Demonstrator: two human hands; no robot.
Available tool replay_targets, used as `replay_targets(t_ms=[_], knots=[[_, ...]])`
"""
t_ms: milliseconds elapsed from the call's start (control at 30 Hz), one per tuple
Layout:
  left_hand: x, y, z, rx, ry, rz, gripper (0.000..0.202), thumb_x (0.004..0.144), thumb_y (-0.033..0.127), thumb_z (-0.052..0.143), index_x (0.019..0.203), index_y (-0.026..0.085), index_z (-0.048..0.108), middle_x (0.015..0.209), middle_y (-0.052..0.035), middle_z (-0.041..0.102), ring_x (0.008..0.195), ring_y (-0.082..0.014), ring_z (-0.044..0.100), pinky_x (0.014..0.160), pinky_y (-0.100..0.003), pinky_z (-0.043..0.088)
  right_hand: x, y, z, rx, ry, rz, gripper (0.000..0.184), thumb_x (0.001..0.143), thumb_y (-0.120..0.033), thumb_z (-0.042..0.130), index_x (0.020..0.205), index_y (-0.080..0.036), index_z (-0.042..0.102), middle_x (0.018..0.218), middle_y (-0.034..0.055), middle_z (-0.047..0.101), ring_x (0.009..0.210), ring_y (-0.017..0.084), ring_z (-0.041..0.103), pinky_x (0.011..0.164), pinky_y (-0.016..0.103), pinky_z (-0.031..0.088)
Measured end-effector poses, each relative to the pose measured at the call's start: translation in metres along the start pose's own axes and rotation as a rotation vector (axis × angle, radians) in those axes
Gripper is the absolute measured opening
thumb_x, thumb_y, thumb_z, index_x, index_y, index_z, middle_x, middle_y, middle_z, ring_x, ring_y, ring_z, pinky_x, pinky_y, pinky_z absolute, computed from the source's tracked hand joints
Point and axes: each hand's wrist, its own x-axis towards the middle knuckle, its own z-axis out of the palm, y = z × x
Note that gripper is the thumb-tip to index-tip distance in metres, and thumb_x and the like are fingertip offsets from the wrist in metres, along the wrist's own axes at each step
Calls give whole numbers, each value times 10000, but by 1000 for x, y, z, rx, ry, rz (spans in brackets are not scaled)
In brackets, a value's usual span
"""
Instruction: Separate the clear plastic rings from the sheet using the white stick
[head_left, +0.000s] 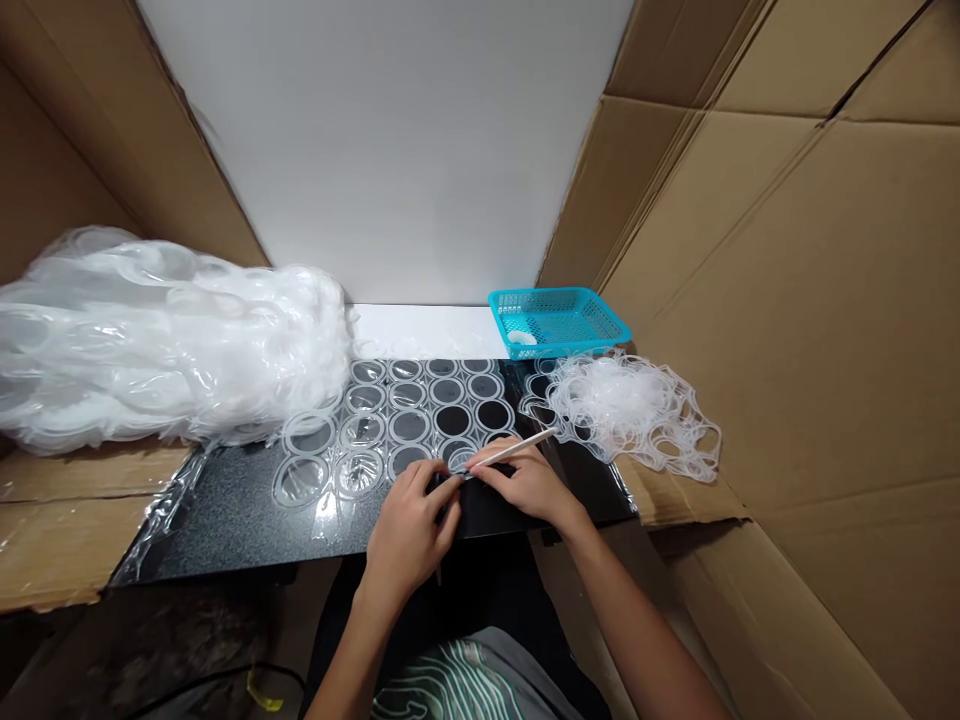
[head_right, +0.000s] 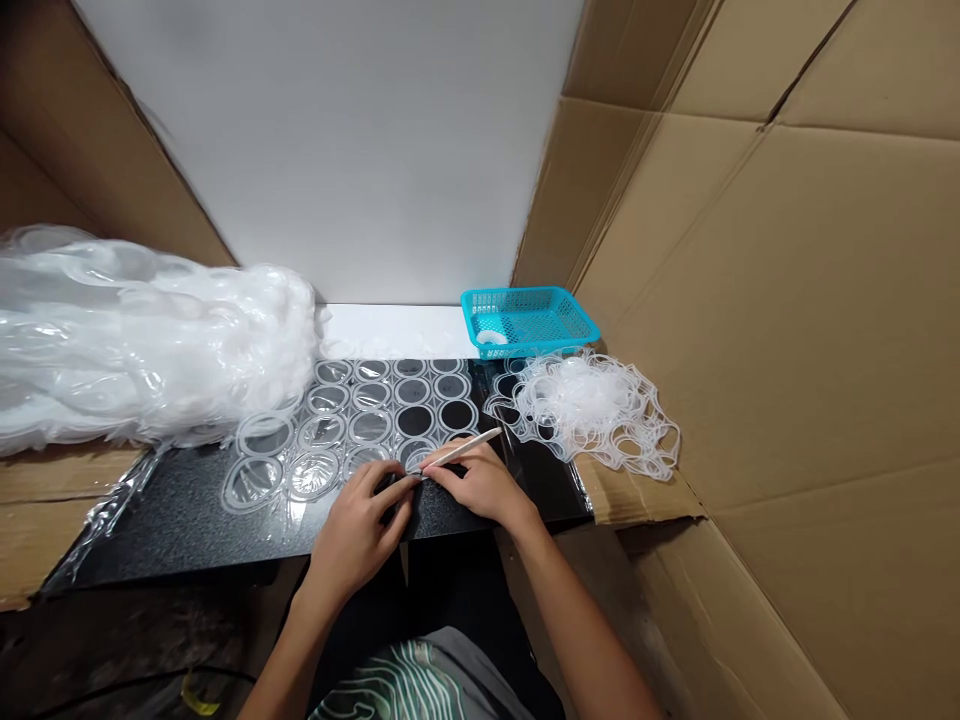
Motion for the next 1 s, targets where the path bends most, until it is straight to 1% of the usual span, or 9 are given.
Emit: replay_targets(t_ms=[100, 167, 233, 333, 467, 633, 767, 867, 1000], knots=[[2, 1, 0, 15, -20, -21, 293, 978, 173, 571, 1237, 256, 680, 1182, -77, 631, 1095, -271, 587, 932, -458, 531, -2, 1, 0, -100, -45, -149, 165, 1012, -233, 643, 1068, -269, 794, 1094, 27, 808, 1053, 218, 738, 982, 388, 537], [2, 1, 0, 6, -22, -28, 292, 970, 171, 583, 1228, 266, 680, 1185, -70, 631, 1101, -268, 583, 937, -459, 528, -4, 2, -1, -196, -85, -284, 206, 1039, -222, 596, 1151, -254, 766, 1211, 55, 781, 1111, 223, 726, 979, 397, 527], [2, -1, 0, -19, -11, -28, 258, 970, 172, 587, 1188, 260, 692, 1189, -69, 631, 1108, -262, 582, 946, -456, 527, -6, 3, -2, -294, -102, -391, 235, 1057, -219, 556, 1202, -235, 741, 1270, 85, 758, 1140, 231, 719, 948, 401, 526], [0, -3, 1, -62, 11, -33, 221, 983, 180, 578, 1150, 245, 708, 1186, -72, 632, 1112, -255, 588, 958, -451, 528, -6, 3, -1, -369, -96, -448, 247, 1076, -227, 521, 1210, -222, 729, 1255, 98, 764, 1128, 230, 725, 906, 397, 518], [-1, -5, 2, -105, 27, -43, 207, 996, 202, 571, 1118, 238, 735, 1179, -76, 647, 1112, -254, 607, 962, -445, 533, -1, 1, 3, -308, -95, -353, 246, 1073, -213, 520, 1205, -228, 727, 1200, 78, 785, 1118, 221, 728, 945, 397, 499], [-1, -6, 2, -100, 53, -32, 221, 989, 204, 572, 1124, 246, 742, 1185, -80, 662, 1111, -259, 627, 955, -441, 544, 7, 0, 5, -66, -29, -89, 201, 1043, -260, 584, 1061, -267, 784, 1086, 21, 810, 1045, 214, 738, 983, 385, 522], [-3, -6, 4, -82, 64, -8, 259, 1005, 186, 539, 1192, 231, 712, 1181, -92, 650, 1101, -250, 627, 943, -429, 550, 8, 1, 4, 49, 5, 76, 191, 1002, -315, 627, 1031, -282, 813, 1047, 22, 812, 1037, 234, 745, 991, 393, 556], [-3, -6, 6, -28, 56, 3, 275, 995, 170, 542, 1215, 227, 696, 1188, -98, 638, 1095, -260, 619, 944, -450, 547, 9, 2, 4, 58, -6, 90, 188, 992, -310, 634, 1030, -280, 816, 1042, 28, 812, 1038, 238, 745, 1001, 401, 561], [-2, -3, 7, 9, 53, -7, 253, 981, 173, 561, 1193, 234, 683, 1175, -92, 632, 1084, -266, 615, 940, -456, 546, 8, 3, 5, -10, -38, -57, 201, 1024, -283, 610, 1100, -281, 796, 1124, 25, 805, 1117, 231, 723, 1051, 417, 519]])
